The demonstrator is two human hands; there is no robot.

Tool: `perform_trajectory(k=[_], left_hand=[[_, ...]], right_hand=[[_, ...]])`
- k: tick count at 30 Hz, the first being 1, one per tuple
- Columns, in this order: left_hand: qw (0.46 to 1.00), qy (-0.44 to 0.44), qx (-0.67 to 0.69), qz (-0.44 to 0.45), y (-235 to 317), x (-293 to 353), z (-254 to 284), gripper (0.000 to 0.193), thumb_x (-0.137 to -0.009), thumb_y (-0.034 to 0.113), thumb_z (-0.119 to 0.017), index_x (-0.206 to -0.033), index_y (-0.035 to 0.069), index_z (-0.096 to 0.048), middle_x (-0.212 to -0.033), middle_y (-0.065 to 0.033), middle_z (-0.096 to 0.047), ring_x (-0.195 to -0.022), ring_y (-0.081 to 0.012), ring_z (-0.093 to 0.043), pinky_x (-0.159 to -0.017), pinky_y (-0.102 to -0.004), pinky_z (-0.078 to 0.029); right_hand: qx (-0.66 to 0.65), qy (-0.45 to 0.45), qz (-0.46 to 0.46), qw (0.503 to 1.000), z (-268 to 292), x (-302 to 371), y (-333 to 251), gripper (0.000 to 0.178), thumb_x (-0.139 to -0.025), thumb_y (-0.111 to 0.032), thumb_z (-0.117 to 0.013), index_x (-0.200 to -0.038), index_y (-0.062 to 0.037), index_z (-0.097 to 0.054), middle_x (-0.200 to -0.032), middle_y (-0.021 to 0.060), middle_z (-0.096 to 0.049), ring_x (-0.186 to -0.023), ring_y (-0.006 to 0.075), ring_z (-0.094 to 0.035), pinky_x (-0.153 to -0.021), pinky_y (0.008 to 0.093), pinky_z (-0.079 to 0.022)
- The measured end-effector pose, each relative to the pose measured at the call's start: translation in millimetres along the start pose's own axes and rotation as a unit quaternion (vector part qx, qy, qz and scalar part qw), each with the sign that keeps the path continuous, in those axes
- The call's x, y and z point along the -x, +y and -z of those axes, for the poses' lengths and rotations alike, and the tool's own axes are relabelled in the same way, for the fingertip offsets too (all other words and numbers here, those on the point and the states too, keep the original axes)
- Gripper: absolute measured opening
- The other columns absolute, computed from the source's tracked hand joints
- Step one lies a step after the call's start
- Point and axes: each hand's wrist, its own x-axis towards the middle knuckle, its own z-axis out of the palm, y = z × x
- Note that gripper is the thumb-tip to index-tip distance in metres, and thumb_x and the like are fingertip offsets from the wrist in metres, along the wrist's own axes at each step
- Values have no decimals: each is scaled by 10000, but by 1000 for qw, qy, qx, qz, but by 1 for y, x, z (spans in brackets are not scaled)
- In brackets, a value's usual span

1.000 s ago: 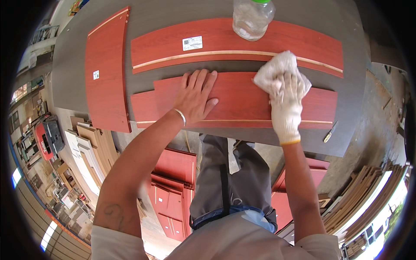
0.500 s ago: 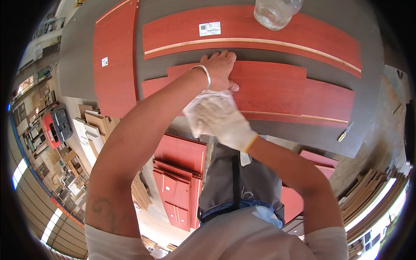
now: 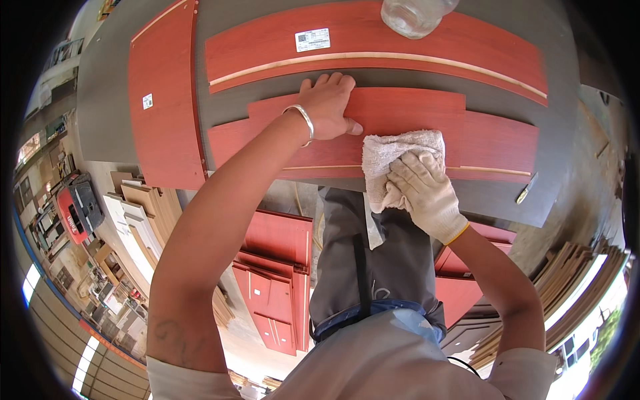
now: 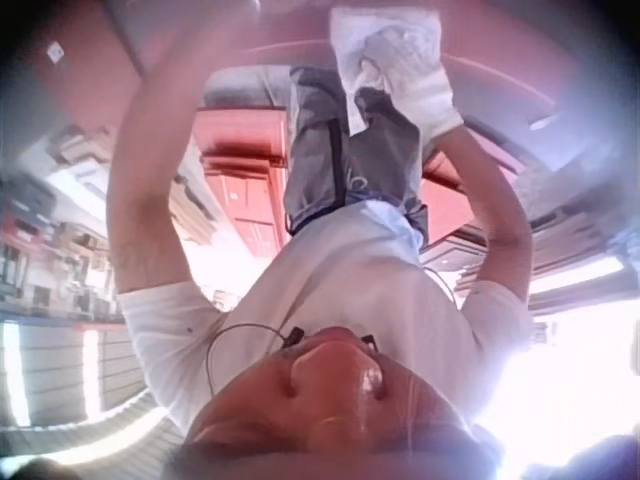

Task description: The person wipes the surfaces of several red wooden panels using a white cloth and a liquid from a plastic bottle. They repeatedly pour liquid onto the cloth and wipe each panel individually, moving between panels on a workbench in a workshop.

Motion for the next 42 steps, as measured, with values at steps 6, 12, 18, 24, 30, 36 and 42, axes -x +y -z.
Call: perform_trajectory(k=[6, 12, 18, 24, 30, 36, 42], left_hand=[[1000, 11, 5, -4, 6, -5, 0, 767, -787, 446, -845, -1343, 41, -506, -1341, -131, -559, -1329, -314, -492, -1072, -493, -356], [998, 48, 29, -19, -4, -1, -6, 809, -782, 424, -856, -1396, 34, -501, -1363, -125, -563, -1331, -300, -481, -1089, -462, -322], [997, 56, 44, -28, -11, 4, -12, 813, -774, 400, -871, -1394, 31, -497, -1352, -122, -568, -1319, -304, -485, -1070, -457, -318], [997, 60, 29, -28, -2, -3, -8, 825, -767, 396, -876, -1396, 27, -492, -1359, -129, -567, -1330, -310, -480, -1074, -456, -315], [999, 48, 14, -12, 4, 1, -6, 846, -767, 396, -878, -1416, 25, -481, -1436, -153, -540, -1373, -316, -458, -1106, -452, -305], [994, 90, 39, -48, -1, 3, -9, 901, -762, 357, -881, -1507, 110, -438, -1445, -147, -537, -1379, -340, -444, -1126, -487, -293], [993, 112, 21, -31, 28, 21, -25, 846, -806, 311, -835, -1527, 129, -430, -1319, -135, -547, -1258, -374, -469, -1073, -522, -344]], right_hand=[[-14, -20, 38, 999, -70, -82, -82, 579, -927, -250, -569, -1488, -109, -540, -1577, 109, -492, -1522, 300, -363, -1284, 496, -227], [-74, -1, 52, 996, -88, -129, -119, 546, -961, -249, -533, -1488, -105, -553, -1595, 109, -473, -1523, 262, -364, -1292, 451, -214], [-15, 8, -65, 998, 6, 18, 4, 447, -871, -164, -668, -1316, -147, -643, -1432, 88, -594, -1394, 292, -507, -1160, 484, -395], [69, 45, -196, 977, 37, 47, 7, 367, -865, -155, -658, -1177, 33, -701, -1324, 193, -642, -1362, 404, -516, -1192, 581, -341], [-27, 45, -104, 993, -36, -9, -57, 446, -890, -236, -637, -1302, -69, -663, -1481, 106, -575, -1454, 307, -459, -1243, 497, -284], [-117, 147, -206, 960, -39, -36, -79, 464, -850, -196, -665, -1300, -84, -678, -1434, 108, -619, -1403, 283, -522, -1210, 525, -309], [58, 169, -428, 886, -1, 14, -13, 634, -835, -232, -723, -1420, -41, -571, -1548, 185, -477, -1480, 410, -364, -1246, 587, -214]])
